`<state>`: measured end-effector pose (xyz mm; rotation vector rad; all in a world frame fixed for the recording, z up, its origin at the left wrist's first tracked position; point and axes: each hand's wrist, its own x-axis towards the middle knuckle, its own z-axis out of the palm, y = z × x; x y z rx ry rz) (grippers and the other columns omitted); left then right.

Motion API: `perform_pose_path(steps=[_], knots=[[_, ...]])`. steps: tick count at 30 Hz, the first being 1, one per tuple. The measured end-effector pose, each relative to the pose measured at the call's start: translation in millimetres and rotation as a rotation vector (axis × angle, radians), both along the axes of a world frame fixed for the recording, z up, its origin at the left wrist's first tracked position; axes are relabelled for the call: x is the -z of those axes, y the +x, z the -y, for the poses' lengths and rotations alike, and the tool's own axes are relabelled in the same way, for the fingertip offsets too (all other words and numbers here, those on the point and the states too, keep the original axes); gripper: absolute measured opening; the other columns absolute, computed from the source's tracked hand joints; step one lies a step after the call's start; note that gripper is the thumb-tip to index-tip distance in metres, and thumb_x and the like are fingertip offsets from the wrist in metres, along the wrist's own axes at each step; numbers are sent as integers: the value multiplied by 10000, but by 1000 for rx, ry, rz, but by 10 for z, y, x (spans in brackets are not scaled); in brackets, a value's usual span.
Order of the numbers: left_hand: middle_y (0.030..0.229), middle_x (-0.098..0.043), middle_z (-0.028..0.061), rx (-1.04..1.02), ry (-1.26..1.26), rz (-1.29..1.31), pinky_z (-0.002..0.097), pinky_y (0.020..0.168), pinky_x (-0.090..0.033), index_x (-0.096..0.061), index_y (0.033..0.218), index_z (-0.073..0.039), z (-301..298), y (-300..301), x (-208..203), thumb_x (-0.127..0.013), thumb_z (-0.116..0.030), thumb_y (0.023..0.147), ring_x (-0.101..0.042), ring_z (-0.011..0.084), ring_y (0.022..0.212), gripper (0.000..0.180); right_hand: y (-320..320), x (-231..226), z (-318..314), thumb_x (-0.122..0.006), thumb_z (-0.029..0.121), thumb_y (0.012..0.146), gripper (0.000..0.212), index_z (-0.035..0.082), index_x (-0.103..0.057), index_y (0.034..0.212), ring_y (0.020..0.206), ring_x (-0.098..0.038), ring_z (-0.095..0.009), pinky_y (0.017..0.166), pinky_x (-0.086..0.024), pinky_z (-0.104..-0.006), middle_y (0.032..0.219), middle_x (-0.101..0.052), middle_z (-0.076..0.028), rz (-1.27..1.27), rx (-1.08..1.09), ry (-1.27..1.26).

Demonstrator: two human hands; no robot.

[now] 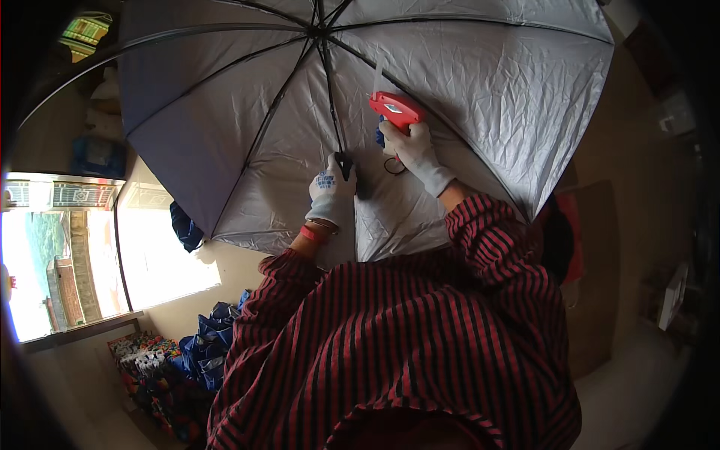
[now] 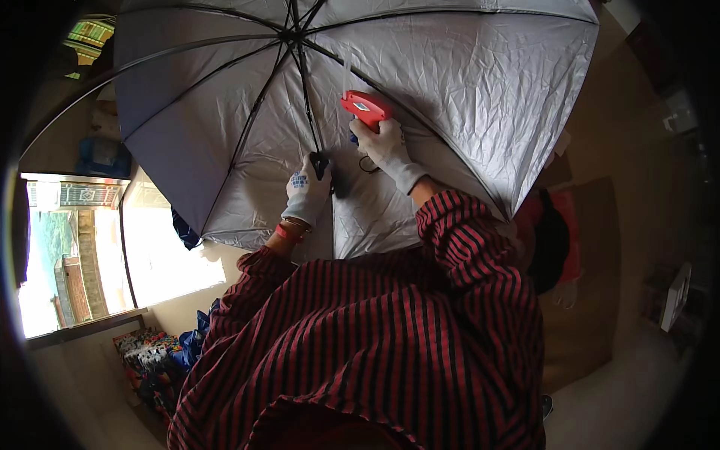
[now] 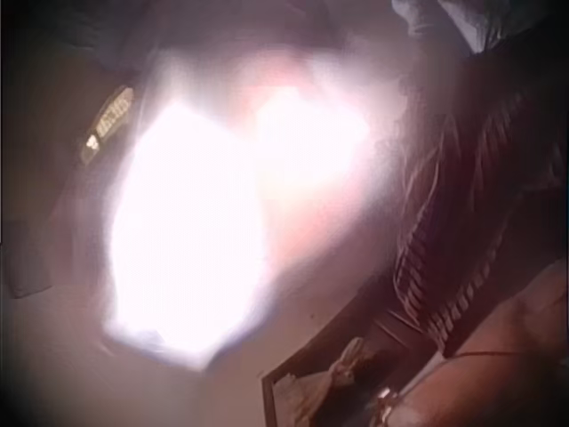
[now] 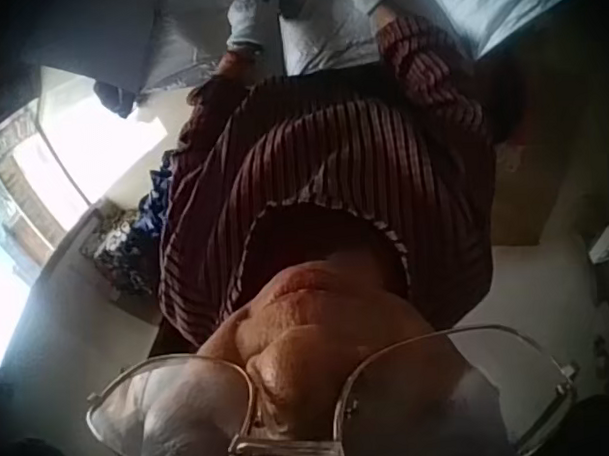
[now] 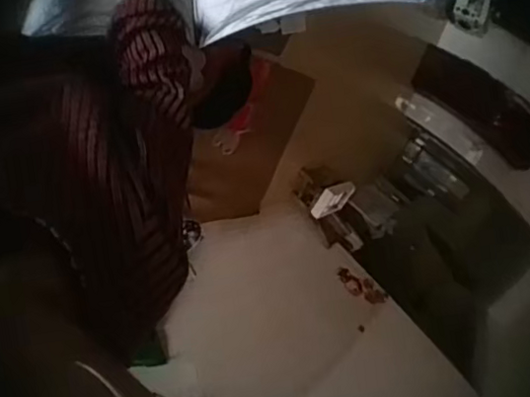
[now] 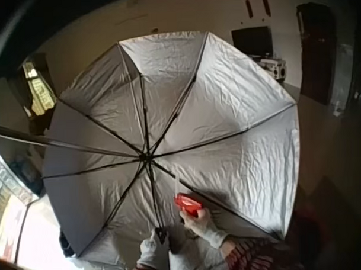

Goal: Attaching small components to an umbrella frame and testing the opening and closing mechanism.

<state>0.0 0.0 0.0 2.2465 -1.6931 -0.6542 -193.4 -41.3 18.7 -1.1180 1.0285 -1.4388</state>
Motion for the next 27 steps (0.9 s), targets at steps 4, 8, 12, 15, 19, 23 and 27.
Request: perform_pose_path(steps=[4, 8, 12, 15, 19, 23, 27], knots=[[930, -693, 182, 125, -282, 172, 464, 768, -514, -601, 1067, -101, 171, 74, -368, -577, -442, 865, -660, 388, 863, 397, 390, -108, -43, -670, 256, 823, 275, 40, -623, 660, 501, -537, -73, 470, -413, -286, 574, -572, 15, -154, -9, 165], [904, -696, 172, 113, -332, 142, 456, 774, -513, -641, 1006, -79, 502, 166, -588, -599, -393, 840, -659, 379, 886, 357, 739, -182, 31, -670, 264, 815, 279, 21, -619, 686, 516, -548, -86, 474, -422, -305, 583, -574, -1, -7, -6, 232], [899, -693, 181, 26, -175, -18, 445, 776, -512, -677, 931, -67, 630, 248, -548, -605, -321, 810, -662, 370, 890, 290, 860, -263, -38, -657, 260, 811, 271, -10, -637, 802, 526, -559, -112, 498, -439, -324, 636, -597, -26, -17, -31, 329], [902, -694, 182, 28, -181, -66, 440, 773, -515, -679, 946, -66, 642, 227, -498, -614, -312, 807, -664, 363, 889, 290, 830, -128, -19, -646, 279, 806, 292, -6, -652, 868, 570, -594, -146, 558, -466, -340, 660, -618, -61, -25, -57, 305], [901, -696, 175, 39, -167, -79, 432, 768, -518, -681, 943, -65, 634, 211, -510, -626, -299, 801, -667, 353, 883, 280, 784, -59, -23, -638, 304, 805, 315, 9, -659, 915, 642, -634, -191, 634, -488, -357, 702, -646, -101, -112, -80, 266], [899, -700, 161, 48, -219, -56, 423, 769, -519, -682, 942, -65, 615, 194, -519, -638, -283, 796, -670, 342, 877, 266, 778, -67, -21, -633, 305, 809, 327, 9, -655, 947, 703, -657, -207, 670, -494, -354, 747, -663, -117, -145, -93, 219], [903, -699, 161, 51, -281, -17, 419, 772, -517, -682, 942, -69, 636, 202, -474, -639, -278, 797, -668, 343, 882, 258, 753, -94, -1, -633, 298, 813, 327, 9, -650, 964, 700, -654, -197, 670, -493, -350, 753, -663, -115, -153, -92, 189]])
